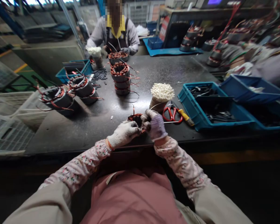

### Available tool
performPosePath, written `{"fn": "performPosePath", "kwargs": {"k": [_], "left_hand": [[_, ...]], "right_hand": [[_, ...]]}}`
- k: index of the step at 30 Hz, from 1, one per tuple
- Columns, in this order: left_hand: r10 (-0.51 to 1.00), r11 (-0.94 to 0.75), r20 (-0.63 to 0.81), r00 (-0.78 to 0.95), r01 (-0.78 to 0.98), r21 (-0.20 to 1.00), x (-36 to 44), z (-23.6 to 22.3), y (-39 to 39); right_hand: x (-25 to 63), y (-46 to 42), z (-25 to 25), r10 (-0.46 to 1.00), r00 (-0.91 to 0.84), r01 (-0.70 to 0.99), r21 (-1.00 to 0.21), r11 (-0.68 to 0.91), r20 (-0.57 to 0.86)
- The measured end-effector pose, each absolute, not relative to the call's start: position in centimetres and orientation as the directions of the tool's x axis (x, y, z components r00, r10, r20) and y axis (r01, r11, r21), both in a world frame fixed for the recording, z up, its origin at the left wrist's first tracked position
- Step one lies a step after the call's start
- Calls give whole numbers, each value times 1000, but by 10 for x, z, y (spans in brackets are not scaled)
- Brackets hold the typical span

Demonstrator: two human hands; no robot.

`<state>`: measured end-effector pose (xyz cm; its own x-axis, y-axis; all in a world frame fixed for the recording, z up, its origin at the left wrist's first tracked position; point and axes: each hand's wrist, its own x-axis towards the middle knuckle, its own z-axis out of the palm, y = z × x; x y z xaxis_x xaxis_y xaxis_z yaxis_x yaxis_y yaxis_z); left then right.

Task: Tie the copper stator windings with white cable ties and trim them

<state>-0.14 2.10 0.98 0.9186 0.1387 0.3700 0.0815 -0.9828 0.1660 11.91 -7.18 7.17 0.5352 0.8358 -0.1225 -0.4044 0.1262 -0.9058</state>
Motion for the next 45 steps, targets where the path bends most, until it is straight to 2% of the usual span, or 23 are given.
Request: {"fn": "performPosePath", "kwargs": {"k": [3,5,7,9,11,14,16,20,23,25,26,29,30,32,34,38,41,45], "left_hand": [[148,-981,359,921,89,174,-9,18,14],[170,-979,367,914,112,173,-19,24,5],[204,-976,387,899,154,156,-26,27,-5],[237,-971,388,891,206,122,-25,25,-12],[263,-965,339,903,249,84,-17,21,-12],[276,-961,250,928,273,48,-2,14,-4],[239,-971,227,944,240,24,2,12,1],[153,-986,231,961,164,-29,-4,15,5],[164,-983,237,957,178,-36,-8,14,2],[190,-979,252,949,201,-17,-13,15,-3],[202,-978,267,942,210,-1,-18,17,-7],[238,-971,354,905,234,53,-42,32,-20],[261,-965,387,885,252,73,-51,38,-23],[310,-951,406,860,289,113,-62,50,-27],[337,-942,354,872,313,125,-62,55,-27],[350,-935,245,904,351,39,-40,37,-23],[328,-936,282,902,350,-30,-27,19,-19],[216,-954,406,888,281,-107,-25,10,-13]], "right_hand": [[119,-90,65,780,620,-112,-976,188,79],[131,-121,47,696,682,91,-970,223,224],[150,-156,19,495,841,172,-975,142,221],[171,-180,-8,346,920,189,-982,19,184],[183,-186,-24,430,895,152,-987,-54,114],[181,-159,-24,629,776,114,-992,-62,50],[171,-130,-14,703,701,182,-983,-17,118],[161,-93,6,765,533,480,-874,77,360],[178,-98,4,822,392,575,-807,132,414],[201,-111,-3,820,383,641,-762,95,425],[213,-117,-7,794,431,692,-722,13,427],[246,-124,-5,698,639,739,-510,-439,323],[252,-122,-1,683,691,708,-413,-573,236],[258,-112,14,658,752,649,-232,-724,48],[259,-99,30,635,767,623,-125,-772,-93],[254,-88,49,646,728,648,-77,-758,-231],[251,-97,51,668,698,680,-56,-732,-259],[253,-107,53,697,626,736,-31,-676,-351]]}}
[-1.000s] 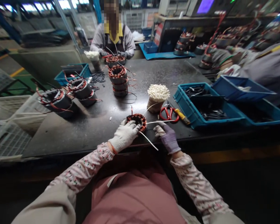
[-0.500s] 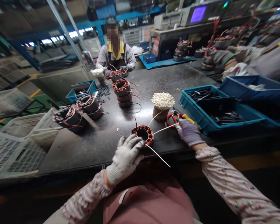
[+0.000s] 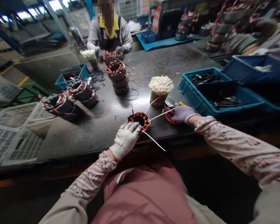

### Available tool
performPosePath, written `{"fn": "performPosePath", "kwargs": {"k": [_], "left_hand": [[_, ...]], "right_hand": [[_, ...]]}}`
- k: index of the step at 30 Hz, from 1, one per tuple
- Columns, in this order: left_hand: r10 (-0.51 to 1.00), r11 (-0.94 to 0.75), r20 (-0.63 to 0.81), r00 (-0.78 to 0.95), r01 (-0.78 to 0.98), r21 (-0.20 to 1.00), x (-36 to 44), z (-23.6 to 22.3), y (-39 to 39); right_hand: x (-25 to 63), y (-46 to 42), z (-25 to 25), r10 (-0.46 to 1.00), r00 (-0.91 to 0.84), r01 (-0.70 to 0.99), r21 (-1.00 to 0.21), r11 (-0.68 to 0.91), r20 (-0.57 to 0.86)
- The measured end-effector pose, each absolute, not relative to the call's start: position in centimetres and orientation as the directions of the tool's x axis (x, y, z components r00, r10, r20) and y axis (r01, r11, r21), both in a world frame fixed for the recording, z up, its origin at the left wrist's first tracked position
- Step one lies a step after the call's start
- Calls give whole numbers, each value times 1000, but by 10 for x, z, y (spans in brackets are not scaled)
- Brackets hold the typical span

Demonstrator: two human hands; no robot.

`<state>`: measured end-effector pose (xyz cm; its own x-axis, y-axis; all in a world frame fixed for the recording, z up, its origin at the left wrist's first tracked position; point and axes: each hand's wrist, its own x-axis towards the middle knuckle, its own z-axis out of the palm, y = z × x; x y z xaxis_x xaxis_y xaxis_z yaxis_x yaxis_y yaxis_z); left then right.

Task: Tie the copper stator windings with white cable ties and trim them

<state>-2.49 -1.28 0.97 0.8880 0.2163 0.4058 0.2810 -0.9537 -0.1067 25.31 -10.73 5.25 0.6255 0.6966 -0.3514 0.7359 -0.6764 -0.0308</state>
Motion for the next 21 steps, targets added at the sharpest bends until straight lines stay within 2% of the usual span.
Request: {"fn": "performPosePath", "kwargs": {"k": [3,6,9,10,12,16,21], "left_hand": [[129,-963,484,866,226,-147,-25,7,-7],[113,-964,534,838,223,-145,-25,4,-4],[115,-968,560,820,219,-123,-24,1,-3],[115,-970,557,822,213,-114,-24,0,-2],[131,-974,534,835,208,-87,-24,-1,-1],[160,-975,499,852,214,-51,-24,2,1],[196,-973,450,871,229,-20,-26,4,1]], "right_hand": [[258,-112,56,683,620,733,-27,-680,-386],[251,-133,48,685,649,716,-36,-697,-331],[224,-173,20,792,589,777,-157,-609,-162],[211,-187,8,844,533,819,-210,-534,-63],[182,-209,-15,899,431,883,-238,-404,75],[136,-210,-38,907,378,916,-214,-339,184],[127,-183,-24,906,376,923,-170,-346,193]]}}
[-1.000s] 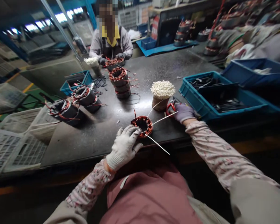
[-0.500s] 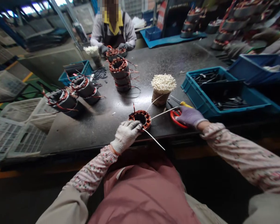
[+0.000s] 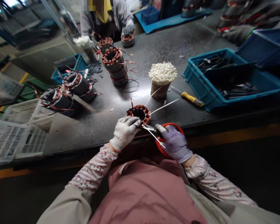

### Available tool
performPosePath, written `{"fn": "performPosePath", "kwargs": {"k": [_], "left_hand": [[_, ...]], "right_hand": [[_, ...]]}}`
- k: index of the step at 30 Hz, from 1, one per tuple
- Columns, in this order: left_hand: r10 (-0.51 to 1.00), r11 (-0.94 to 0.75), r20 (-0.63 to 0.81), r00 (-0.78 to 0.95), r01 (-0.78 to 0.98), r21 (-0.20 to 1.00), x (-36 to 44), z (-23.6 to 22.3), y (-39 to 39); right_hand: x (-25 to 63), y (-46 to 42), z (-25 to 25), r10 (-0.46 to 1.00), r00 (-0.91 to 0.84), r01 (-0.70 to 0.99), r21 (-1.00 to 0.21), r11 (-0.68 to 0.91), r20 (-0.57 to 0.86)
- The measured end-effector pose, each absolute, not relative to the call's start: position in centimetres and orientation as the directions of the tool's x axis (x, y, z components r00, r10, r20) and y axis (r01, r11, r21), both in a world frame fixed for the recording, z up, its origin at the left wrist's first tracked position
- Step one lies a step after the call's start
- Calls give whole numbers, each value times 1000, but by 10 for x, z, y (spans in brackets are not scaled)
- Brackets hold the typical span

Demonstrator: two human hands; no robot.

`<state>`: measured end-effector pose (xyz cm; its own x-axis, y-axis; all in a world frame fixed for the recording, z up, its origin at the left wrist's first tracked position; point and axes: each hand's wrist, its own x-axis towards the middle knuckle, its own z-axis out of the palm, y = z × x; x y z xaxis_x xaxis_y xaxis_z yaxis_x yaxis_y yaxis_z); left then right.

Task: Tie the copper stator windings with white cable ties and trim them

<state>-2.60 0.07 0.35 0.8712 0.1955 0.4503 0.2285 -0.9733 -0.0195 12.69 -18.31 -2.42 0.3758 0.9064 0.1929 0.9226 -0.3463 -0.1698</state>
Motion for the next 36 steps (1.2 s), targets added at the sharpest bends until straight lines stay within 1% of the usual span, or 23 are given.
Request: {"fn": "performPosePath", "kwargs": {"k": [3,8,10,13,16,18,21,27,32,36], "left_hand": [[188,-974,468,863,225,-24,-26,3,0],[107,-982,572,813,175,-65,-24,3,0],[82,-984,596,799,159,-77,-23,4,1],[49,-986,598,800,135,-99,-24,4,6],[41,-990,544,838,107,-92,-27,4,14],[39,-994,515,857,86,-67,-30,4,20],[17,-997,527,850,54,-55,-32,3,24],[5,-998,577,817,44,-53,-31,4,24],[13,-998,543,840,44,-44,-30,3,24],[-2,-998,544,839,32,-54,-30,6,26]], "right_hand": [[127,-179,-16,919,357,932,-130,-338,169],[126,-177,-20,917,371,927,-114,-357,147],[127,-176,-24,923,358,930,-149,-337,142],[131,-179,-29,926,351,917,-254,-309,140],[141,-187,-30,892,432,864,-347,-365,137],[148,-191,-28,862,490,831,-367,-418,129],[153,-188,-18,855,506,823,-360,-438,115],[149,-170,1,862,507,798,-386,-463,14],[147,-165,-3,868,497,797,-395,-456,1],[151,-170,-5,879,476,818,-357,-452,-23]]}}
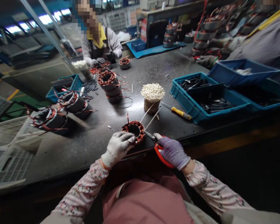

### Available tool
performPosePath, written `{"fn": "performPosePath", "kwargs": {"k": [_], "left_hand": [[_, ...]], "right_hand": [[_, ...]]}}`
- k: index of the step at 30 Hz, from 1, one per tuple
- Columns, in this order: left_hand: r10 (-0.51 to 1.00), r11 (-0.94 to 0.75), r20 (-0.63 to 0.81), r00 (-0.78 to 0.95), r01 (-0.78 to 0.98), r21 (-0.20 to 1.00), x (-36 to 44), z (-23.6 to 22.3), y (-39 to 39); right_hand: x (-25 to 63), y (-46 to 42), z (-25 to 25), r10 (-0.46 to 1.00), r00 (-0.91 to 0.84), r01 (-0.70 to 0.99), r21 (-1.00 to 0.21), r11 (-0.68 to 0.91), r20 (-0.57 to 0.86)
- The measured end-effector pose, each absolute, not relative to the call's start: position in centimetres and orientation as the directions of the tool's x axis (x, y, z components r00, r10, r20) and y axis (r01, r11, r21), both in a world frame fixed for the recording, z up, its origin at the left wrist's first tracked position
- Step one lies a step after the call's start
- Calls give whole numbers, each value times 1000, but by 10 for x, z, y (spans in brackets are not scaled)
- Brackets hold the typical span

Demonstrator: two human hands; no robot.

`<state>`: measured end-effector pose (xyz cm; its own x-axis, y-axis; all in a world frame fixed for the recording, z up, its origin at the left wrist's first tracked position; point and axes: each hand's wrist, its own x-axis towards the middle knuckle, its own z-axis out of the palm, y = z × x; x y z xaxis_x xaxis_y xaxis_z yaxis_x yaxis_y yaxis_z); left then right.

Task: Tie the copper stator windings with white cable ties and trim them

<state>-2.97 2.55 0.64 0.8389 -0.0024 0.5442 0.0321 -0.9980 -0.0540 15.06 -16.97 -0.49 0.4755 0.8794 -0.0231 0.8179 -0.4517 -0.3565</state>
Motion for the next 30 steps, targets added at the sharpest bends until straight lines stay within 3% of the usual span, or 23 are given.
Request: {"fn": "performPosePath", "kwargs": {"k": [7,12,19,27,30], "left_hand": [[-79,-996,495,866,-90,-2,-39,13,44],[-100,-994,450,887,-104,-15,-42,18,50],[-98,-995,493,864,-101,-21,-42,19,46],[-104,-994,459,882,-113,-7,-43,19,50],[-59,-996,419,906,-27,-82,-52,33,26]], "right_hand": [[176,-170,7,851,506,789,-323,-523,-143],[179,-149,23,896,421,814,-377,-442,-140],[175,-132,22,917,372,824,-405,-397,-142],[173,-136,21,885,424,825,-320,-465,-192],[184,-151,16,841,509,784,-305,-542,-186]]}}
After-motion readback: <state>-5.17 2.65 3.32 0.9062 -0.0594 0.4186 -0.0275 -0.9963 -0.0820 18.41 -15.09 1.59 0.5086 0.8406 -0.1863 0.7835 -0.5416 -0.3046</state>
